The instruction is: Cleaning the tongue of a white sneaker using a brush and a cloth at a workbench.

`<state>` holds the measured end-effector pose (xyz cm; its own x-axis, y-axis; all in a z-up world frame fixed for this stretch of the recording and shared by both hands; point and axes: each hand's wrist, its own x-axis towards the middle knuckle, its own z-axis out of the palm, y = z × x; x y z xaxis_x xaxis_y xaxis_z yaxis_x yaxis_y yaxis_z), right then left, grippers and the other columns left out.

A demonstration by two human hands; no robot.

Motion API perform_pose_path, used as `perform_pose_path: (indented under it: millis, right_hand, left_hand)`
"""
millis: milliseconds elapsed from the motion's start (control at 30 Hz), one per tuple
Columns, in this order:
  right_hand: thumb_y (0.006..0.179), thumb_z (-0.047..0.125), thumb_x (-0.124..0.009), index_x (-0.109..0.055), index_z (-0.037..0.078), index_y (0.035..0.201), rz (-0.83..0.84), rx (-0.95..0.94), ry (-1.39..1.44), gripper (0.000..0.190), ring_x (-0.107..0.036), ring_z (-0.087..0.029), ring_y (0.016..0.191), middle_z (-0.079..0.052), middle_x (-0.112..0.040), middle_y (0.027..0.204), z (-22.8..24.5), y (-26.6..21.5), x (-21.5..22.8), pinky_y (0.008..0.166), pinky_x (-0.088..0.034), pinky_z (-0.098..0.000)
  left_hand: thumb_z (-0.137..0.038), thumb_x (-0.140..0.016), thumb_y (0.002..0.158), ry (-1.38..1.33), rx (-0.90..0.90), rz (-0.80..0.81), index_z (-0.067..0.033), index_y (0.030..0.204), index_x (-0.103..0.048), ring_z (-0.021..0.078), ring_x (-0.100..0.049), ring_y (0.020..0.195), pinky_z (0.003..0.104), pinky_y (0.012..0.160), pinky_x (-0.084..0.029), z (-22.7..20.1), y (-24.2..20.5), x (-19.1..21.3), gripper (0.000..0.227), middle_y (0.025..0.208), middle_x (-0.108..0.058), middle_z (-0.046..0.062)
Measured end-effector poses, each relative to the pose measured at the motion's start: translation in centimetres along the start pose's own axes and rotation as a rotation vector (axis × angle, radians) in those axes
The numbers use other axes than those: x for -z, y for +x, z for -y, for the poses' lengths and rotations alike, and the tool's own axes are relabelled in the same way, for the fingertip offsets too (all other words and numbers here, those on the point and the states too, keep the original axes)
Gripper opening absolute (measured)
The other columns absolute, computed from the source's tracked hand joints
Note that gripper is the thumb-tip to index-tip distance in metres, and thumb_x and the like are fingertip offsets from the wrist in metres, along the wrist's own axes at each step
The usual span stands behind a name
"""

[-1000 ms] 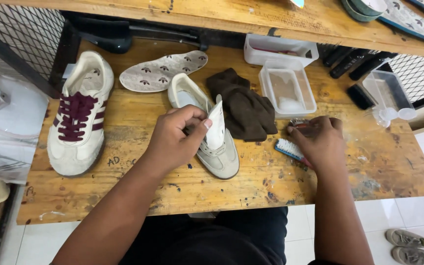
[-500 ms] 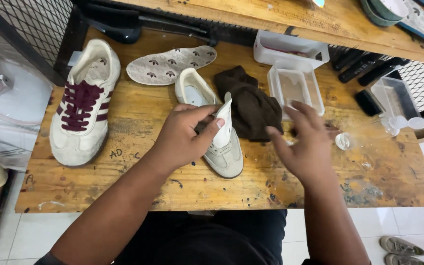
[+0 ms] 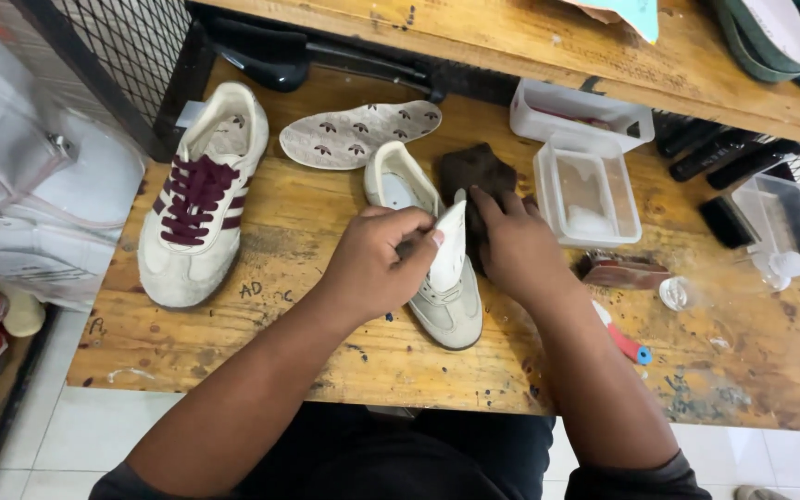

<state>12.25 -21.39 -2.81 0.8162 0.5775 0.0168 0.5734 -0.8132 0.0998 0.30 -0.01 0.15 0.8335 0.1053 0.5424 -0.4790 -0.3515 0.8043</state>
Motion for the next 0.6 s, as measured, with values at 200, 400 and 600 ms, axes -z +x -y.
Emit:
perform_pose_path:
  millis: [200, 400, 600]
  right_hand:
    - [0.078, 0.011, -0.071, -0.059, 0.01, 0.145, -0.378, -0.089, 0.372, 0.068, -0.066, -0.049, 0.104, -0.023, -0.065, 0.112, -0.3, -2.0, 3.0, 0.09, -0.054, -0.0578]
    - [0.085, -0.01, -0.073, -0.054, -0.005, 0.145, -0.9, 0.167, 0.629, 0.063, -0.066, -0.047, 0.116, -0.027, -0.064, 0.12, 1.2, -4.5, 5.1, 0.102, -0.051, -0.0466]
    - [0.084, -0.006, -0.06, -0.062, -0.003, 0.139, -0.654, 0.557, 0.676, 0.055, -0.049, -0.051, 0.138, -0.029, -0.051, 0.152, 5.2, -4.5, 3.6, 0.112, -0.047, -0.0553]
  left_hand:
    - [-0.015, -0.058, 0.098, 0.092, -0.022, 0.006, -0.01, 0.07, -0.063, 0.0309, -0.071, 0.064, 0.037, 0.09, -0.049, 0.7, -0.5, -0.6, 0.029, 0.05, -0.058, 0.007]
    - [-0.014, -0.054, 0.101, 0.059, 0.028, 0.003, -0.0079, 0.065, -0.059, 0.0343, -0.07, 0.063, 0.037, 0.09, -0.05, 1.5, -0.5, -1.2, 0.036, 0.048, -0.058, 0.009]
    - [-0.007, -0.056, 0.094, 0.057, 0.105, -0.015, -0.0012, 0.064, -0.059, 0.048, -0.061, 0.068, 0.048, 0.072, -0.053, 1.0, -0.5, -1.1, 0.03, 0.054, -0.052, 0.023]
